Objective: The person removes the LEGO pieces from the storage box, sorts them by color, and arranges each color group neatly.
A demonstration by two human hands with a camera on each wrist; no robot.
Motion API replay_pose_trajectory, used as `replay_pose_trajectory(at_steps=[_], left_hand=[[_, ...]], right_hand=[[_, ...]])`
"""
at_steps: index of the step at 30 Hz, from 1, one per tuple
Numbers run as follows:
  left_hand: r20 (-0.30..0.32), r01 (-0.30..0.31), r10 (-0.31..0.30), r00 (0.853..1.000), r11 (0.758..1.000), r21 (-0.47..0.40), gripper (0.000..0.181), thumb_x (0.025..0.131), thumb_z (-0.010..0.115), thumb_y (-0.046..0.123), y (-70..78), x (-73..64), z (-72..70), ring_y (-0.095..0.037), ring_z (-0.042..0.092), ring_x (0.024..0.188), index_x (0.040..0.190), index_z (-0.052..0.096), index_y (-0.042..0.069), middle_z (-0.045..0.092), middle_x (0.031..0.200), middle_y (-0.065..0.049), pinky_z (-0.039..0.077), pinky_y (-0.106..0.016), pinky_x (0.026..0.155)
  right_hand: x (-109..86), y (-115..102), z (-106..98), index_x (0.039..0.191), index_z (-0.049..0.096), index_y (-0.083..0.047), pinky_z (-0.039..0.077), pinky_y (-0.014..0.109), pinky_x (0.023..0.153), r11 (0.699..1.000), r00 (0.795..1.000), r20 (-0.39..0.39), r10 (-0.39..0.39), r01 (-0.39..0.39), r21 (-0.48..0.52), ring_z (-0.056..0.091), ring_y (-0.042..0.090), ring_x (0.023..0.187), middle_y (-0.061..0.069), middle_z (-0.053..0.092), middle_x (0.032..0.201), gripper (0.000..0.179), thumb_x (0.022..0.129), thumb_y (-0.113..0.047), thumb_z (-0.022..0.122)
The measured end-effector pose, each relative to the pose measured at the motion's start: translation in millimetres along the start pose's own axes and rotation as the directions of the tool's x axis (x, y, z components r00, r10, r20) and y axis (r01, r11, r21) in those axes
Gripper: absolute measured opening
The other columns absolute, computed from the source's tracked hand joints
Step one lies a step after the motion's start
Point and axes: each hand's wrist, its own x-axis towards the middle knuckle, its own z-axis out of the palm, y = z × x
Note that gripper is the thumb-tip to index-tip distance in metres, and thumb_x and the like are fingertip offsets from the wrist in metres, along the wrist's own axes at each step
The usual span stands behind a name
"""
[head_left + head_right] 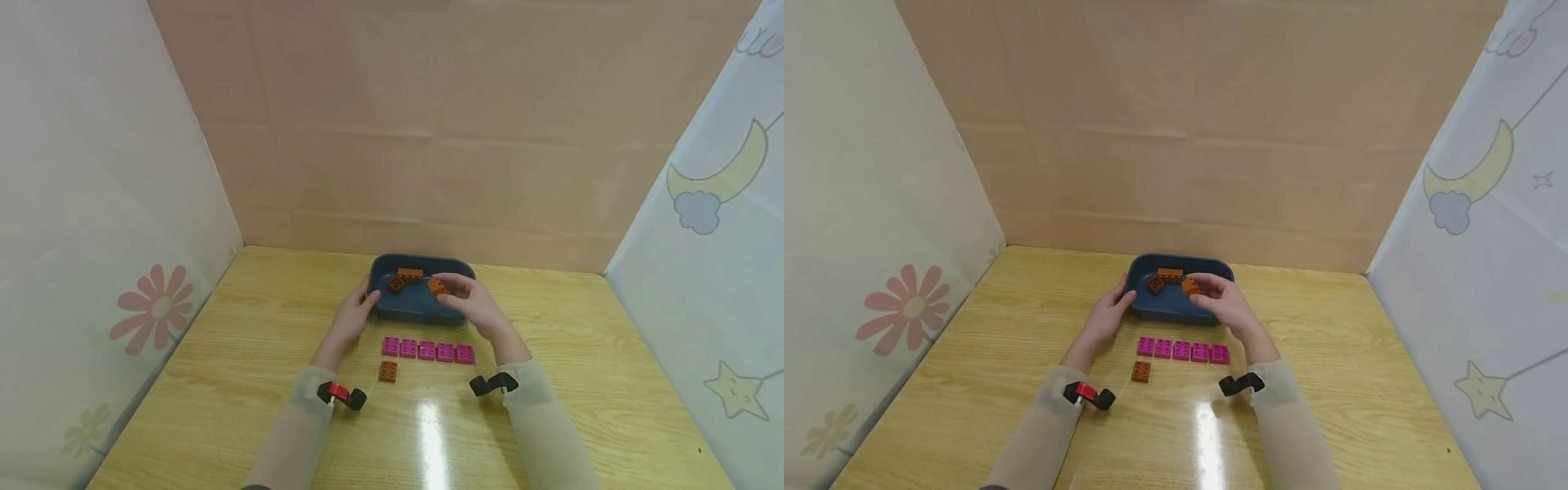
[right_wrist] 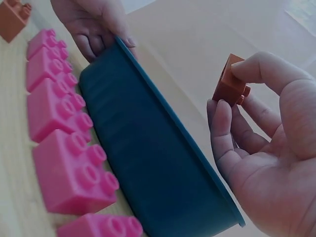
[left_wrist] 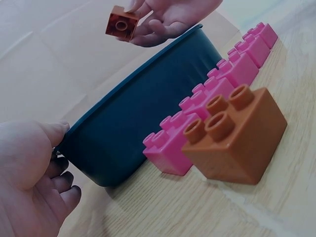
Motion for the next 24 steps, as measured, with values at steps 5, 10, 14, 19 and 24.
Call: replay_pose_trajectory(at_steps=[5, 10, 14, 19, 24], left_hand=[[-0.001, 0.008, -0.008, 1.0, 1.0, 0.011, 0.066, 0.115, 0.052, 0.038, 0.3, 0.4, -0.4, -0.031, 0.028, 0.159, 0.171, 0.025, 0.013, 0.027, 0.174, -0.006, 0.026, -0.047, 0.129], [0.001, 0.002, -0.002, 1.0, 1.0, 0.009, 0.069, 0.114, 0.052, 0.041, 0.5, 0.1, -1.1, -0.03, 0.026, 0.16, 0.171, 0.024, 0.011, 0.025, 0.175, -0.006, 0.025, -0.046, 0.13], [0.002, -0.006, 0.006, 1.0, 1.0, 0.002, 0.067, 0.115, 0.052, 0.037, 0.1, -0.6, -1.9, -0.032, 0.027, 0.16, 0.17, 0.024, 0.011, 0.025, 0.175, -0.007, 0.026, -0.048, 0.129], [0.013, -0.005, 0.005, 1.0, 1.0, -0.004, 0.065, 0.116, 0.051, 0.035, -1.9, -0.4, -2.9, -0.032, 0.028, 0.159, 0.171, 0.025, 0.013, 0.025, 0.175, -0.007, 0.028, -0.048, 0.129], [0.013, -0.01, 0.01, 1.0, 1.0, -0.009, 0.066, 0.116, 0.051, 0.036, -3.1, 0.2, -3.8, -0.032, 0.028, 0.159, 0.17, 0.025, 0.011, 0.025, 0.175, -0.008, 0.027, -0.049, 0.129]], right_hand=[[-10.9, 0.7, 2.2, 0.149, 0.061, -0.004, 0.057, 0.026, 0.099, 1.0, 1.0, 0.013, -0.008, 0.008, 0.018, 0.063, 0.034, 0.128, 0.019, 0.063, 0.143, 0.049, 0.102, -0.012, 0.075], [-20.8, -0.5, 6.8, 0.146, 0.063, -0.003, 0.056, 0.024, 0.097, 1.0, 1.0, 0.018, -0.014, 0.014, 0.007, 0.064, 0.034, 0.124, 0.018, 0.065, 0.14, 0.048, 0.101, -0.011, 0.077], [-28.9, -0.6, 11.9, 0.143, 0.065, -0.004, 0.058, 0.026, 0.095, 0.999, 1.0, 0.026, -0.006, 0.007, -0.033, 0.066, 0.031, 0.119, 0.016, 0.069, 0.134, 0.046, 0.1, -0.015, 0.079], [-41.1, -1.6, 22.3, 0.141, 0.068, -0.01, 0.063, 0.038, 0.089, 0.997, 0.998, 0.06, 0.019, -0.015, -0.072, 0.072, 0.03, 0.11, 0.012, 0.071, 0.129, 0.046, 0.098, -0.019, 0.082], [-53.9, -2.3, 34.3, 0.139, 0.07, -0.014, 0.062, 0.034, 0.086, 0.991, 0.996, 0.082, 0.019, -0.008, -0.132, 0.072, 0.027, 0.107, 0.007, 0.071, 0.132, 0.046, 0.096, -0.022, 0.084]])
